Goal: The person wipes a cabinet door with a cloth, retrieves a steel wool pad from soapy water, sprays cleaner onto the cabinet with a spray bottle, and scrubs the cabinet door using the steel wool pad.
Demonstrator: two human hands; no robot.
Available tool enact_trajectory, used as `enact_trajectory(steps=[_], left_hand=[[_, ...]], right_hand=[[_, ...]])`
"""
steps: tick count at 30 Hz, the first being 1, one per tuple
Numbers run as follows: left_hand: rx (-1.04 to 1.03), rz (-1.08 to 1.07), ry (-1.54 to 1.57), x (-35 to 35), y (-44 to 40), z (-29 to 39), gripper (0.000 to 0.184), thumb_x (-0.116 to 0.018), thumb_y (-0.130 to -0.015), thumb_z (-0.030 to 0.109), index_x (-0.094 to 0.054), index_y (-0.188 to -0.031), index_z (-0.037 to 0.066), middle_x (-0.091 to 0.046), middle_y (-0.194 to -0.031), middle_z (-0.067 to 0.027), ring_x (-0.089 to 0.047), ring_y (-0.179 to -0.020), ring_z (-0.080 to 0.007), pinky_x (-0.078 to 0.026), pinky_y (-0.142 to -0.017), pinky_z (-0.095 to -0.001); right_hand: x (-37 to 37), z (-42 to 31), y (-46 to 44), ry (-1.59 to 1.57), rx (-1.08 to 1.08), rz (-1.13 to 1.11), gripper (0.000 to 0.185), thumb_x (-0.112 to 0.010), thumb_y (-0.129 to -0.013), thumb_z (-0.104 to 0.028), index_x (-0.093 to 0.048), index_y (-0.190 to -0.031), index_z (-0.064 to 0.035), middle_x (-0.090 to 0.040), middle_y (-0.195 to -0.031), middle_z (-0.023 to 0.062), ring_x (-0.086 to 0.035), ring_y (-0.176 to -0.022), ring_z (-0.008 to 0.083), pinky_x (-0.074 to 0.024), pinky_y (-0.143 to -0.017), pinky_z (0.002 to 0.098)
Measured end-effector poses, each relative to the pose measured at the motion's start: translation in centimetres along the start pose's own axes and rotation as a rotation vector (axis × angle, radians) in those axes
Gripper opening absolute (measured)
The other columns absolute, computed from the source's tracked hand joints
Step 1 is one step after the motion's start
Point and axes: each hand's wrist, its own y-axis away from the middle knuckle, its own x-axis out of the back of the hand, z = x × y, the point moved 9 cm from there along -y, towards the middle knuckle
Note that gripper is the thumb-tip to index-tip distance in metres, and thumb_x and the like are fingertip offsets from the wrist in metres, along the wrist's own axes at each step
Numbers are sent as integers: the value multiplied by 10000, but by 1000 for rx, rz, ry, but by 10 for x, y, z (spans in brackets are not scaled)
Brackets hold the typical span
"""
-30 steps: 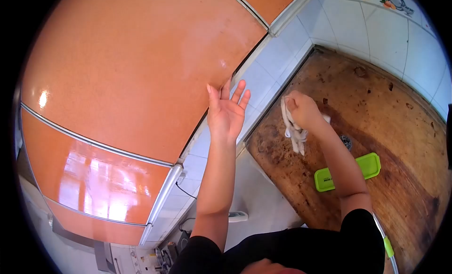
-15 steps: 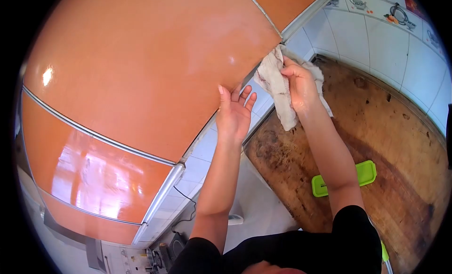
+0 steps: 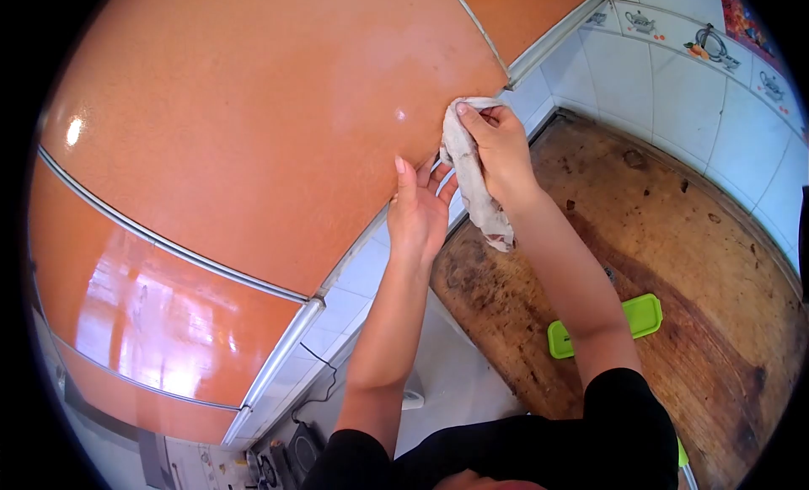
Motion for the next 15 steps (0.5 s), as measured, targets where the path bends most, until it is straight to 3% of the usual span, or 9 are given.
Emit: enact_trajectory(steps=[3,6,9,15], left_hand=[[10,16,7,1,1,1,542,-458,-951,529,-468,-1302,117,-534,-1266,-47,-493,-1056,-181,-418,-959,-392],[10,30,24,4,1,1,531,-461,-953,518,-473,-1295,111,-539,-1242,-50,-499,-1048,-180,-430,-946,-389],[7,40,22,3,3,3,518,-459,-959,504,-472,-1293,108,-542,-1223,-52,-505,-1039,-180,-441,-934,-386],[10,35,9,0,4,6,511,-454,-965,493,-463,-1300,107,-535,-1234,-52,-511,-1029,-179,-449,-924,-386]], right_hand=[[-5,-13,4,119,87,52,327,-697,-847,-114,-518,-1052,68,-624,-877,116,-623,-718,136,-536,-626,259],[-13,-21,3,143,55,-50,227,-678,-845,-107,-571,-967,52,-635,-820,94,-609,-672,114,-512,-585,248],[-5,-21,-7,151,123,-22,180,-660,-857,-133,-608,-900,34,-643,-805,82,-606,-688,107,-495,-588,250],[5,-19,-15,221,106,-6,221,-637,-875,-183,-622,-953,22,-639,-801,60,-596,-703,116,-483,-605,262]])
